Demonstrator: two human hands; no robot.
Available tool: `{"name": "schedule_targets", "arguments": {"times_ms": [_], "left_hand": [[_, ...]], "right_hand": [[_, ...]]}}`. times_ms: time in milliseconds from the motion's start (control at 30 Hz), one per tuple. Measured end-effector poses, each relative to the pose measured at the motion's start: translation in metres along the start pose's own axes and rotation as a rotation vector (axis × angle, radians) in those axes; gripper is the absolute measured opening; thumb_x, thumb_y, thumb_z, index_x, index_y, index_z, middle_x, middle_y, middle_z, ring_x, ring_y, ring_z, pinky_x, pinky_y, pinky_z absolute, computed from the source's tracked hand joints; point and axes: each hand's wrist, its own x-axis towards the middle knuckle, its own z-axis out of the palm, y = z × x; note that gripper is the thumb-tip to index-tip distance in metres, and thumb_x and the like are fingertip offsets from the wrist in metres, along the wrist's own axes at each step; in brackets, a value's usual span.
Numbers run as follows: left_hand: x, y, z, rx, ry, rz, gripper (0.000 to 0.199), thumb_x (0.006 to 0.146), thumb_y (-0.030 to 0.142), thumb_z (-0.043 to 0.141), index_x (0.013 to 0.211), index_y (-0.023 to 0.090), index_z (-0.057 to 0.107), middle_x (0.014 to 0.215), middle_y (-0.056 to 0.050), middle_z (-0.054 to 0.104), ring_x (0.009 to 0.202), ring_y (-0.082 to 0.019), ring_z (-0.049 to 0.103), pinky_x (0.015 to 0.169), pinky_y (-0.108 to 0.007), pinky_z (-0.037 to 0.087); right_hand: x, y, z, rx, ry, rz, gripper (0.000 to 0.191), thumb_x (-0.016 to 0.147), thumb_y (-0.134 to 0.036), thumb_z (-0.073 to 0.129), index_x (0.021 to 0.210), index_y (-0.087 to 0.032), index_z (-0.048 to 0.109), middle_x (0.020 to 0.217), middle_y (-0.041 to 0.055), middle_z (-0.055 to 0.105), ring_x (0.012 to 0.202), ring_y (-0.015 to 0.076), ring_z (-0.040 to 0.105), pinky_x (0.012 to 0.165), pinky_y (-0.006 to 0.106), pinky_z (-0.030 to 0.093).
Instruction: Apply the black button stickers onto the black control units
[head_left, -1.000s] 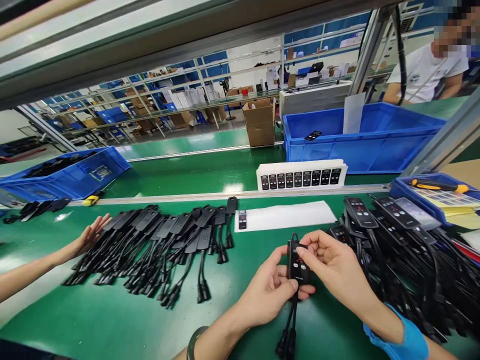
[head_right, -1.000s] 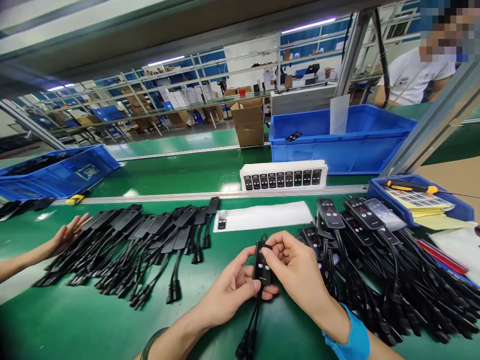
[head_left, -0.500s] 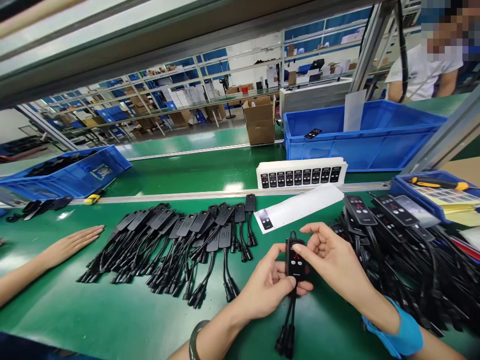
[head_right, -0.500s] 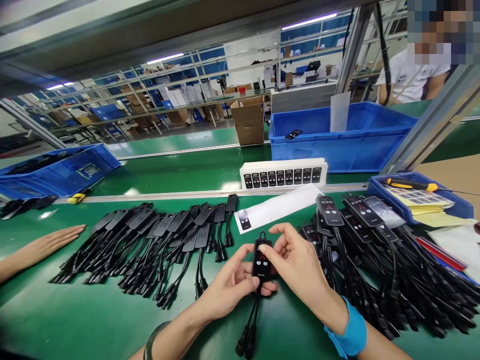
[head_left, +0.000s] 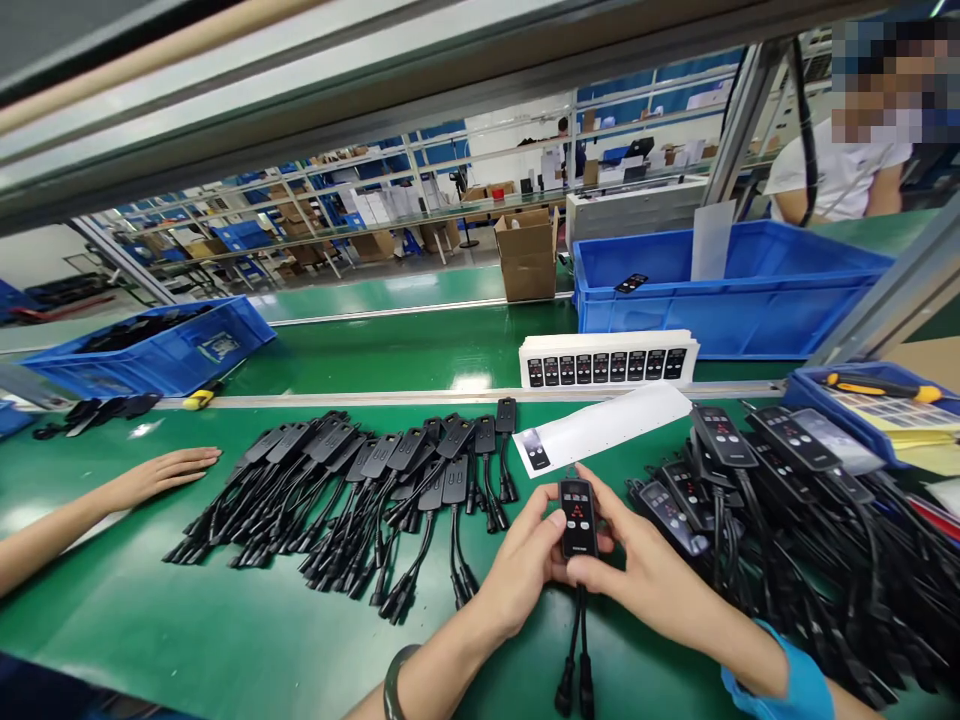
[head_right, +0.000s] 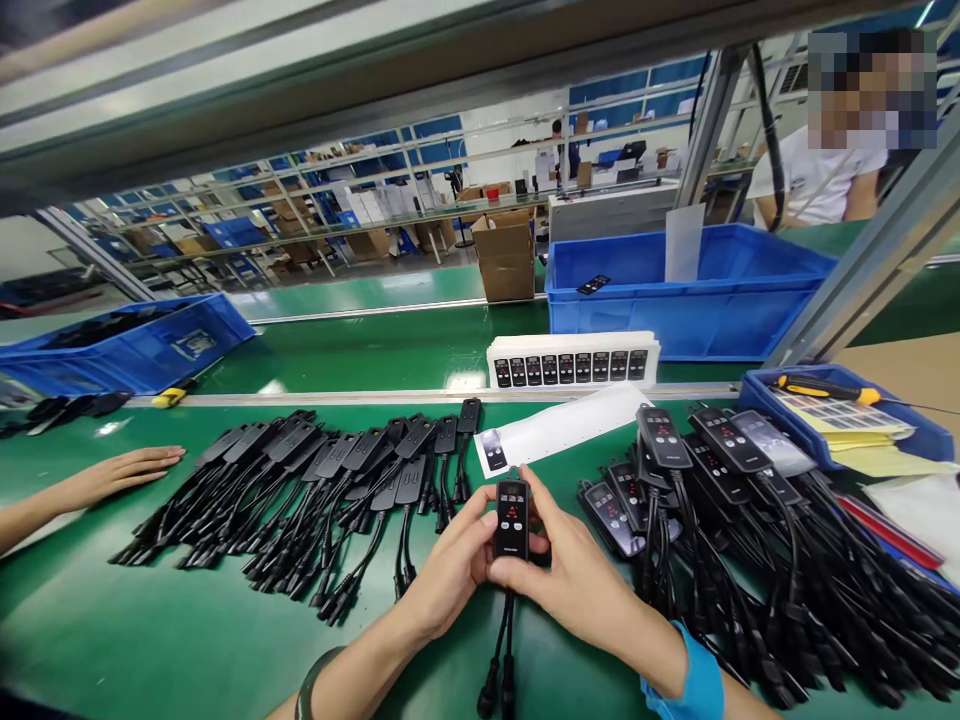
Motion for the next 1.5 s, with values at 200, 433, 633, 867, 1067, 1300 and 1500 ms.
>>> {"name": "schedule_targets", "arguments": {"times_ms": [200,433,633,867,1067,1300,1500], "left_hand": [[0.002,-0.008,0.002,0.110,0.004,-0.001,0.038,0.087,0.044,0.054,0.112,0.019,0.041,0.078,-0.002,0.067,0.059,-0.016,0.069,0.052,-0.023,0.053],[0.002,-0.013,0.001,0.225,-0.009,0.047,0.041,0.088,0.048,0.052,0.117,0.021,0.040,0.085,-0.002,0.067,0.061,-0.014,0.068,0.052,-0.023,0.053],[0.002,-0.010,-0.002,0.130,0.086,0.049,0.051,0.085,0.048,0.059,0.124,0.022,0.039,0.095,-0.005,0.067,0.073,-0.016,0.067,0.060,-0.024,0.051],[0.002,-0.001,-0.007,0.297,-0.018,0.183,0.051,0.093,0.050,0.042,0.134,0.020,0.039,0.104,-0.011,0.066,0.087,-0.021,0.064,0.080,-0.037,0.049],[0.008,-0.001,-0.017,1.147,0.043,0.435,0.030,0.089,0.024,0.049,0.118,0.023,0.055,0.115,-0.008,0.059,0.106,-0.023,0.054,0.094,-0.039,0.043],[0.017,-0.003,-0.030,1.392,0.296,0.422,0.034,0.077,0.005,0.042,0.106,0.015,0.055,0.108,-0.014,0.054,0.103,-0.031,0.050,0.090,-0.050,0.041],[0.023,-0.002,-0.051,1.255,0.329,0.441,0.066,0.072,0.002,0.041,0.137,0.007,0.031,0.137,-0.023,0.041,0.129,-0.033,0.036,0.107,-0.049,0.029]], "right_hand": [[0.003,0.004,-0.001,-0.158,0.088,-0.064,0.059,0.091,-0.035,0.034,0.144,-0.010,0.032,0.092,0.0077,0.066,0.085,0.0220,0.062,0.078,0.037,0.050],[0.004,0.007,0.006,-0.230,0.123,-0.100,0.062,0.090,-0.032,0.032,0.144,-0.002,0.030,0.071,0.0028,0.060,0.050,0.0153,0.052,0.046,0.027,0.045],[-0.001,0.004,0.012,-0.432,0.218,-0.272,0.056,0.093,-0.028,0.038,0.146,-0.015,0.028,0.101,0.0108,0.063,0.089,0.0244,0.062,0.077,0.038,0.054],[-0.003,-0.018,-0.027,-0.821,0.452,-0.446,0.050,0.092,-0.024,0.041,0.141,-0.015,0.033,0.117,0.0157,0.056,0.107,0.0295,0.055,0.089,0.044,0.050],[-0.009,-0.033,-0.113,-1.327,0.732,-0.109,0.037,0.085,-0.023,0.042,0.116,-0.007,0.057,0.102,0.0233,0.057,0.076,0.0356,0.062,0.062,0.049,0.051],[0.041,-0.044,-0.088,-1.125,0.314,-0.202,0.034,0.087,-0.014,0.043,0.117,-0.011,0.060,0.117,0.0183,0.057,0.103,0.0321,0.057,0.087,0.045,0.047],[0.127,-0.026,-0.014,-0.936,0.053,-0.067,0.016,0.089,-0.019,0.058,0.103,-0.013,0.063,0.103,0.0068,0.065,0.094,0.0199,0.062,0.084,0.036,0.050]]}}
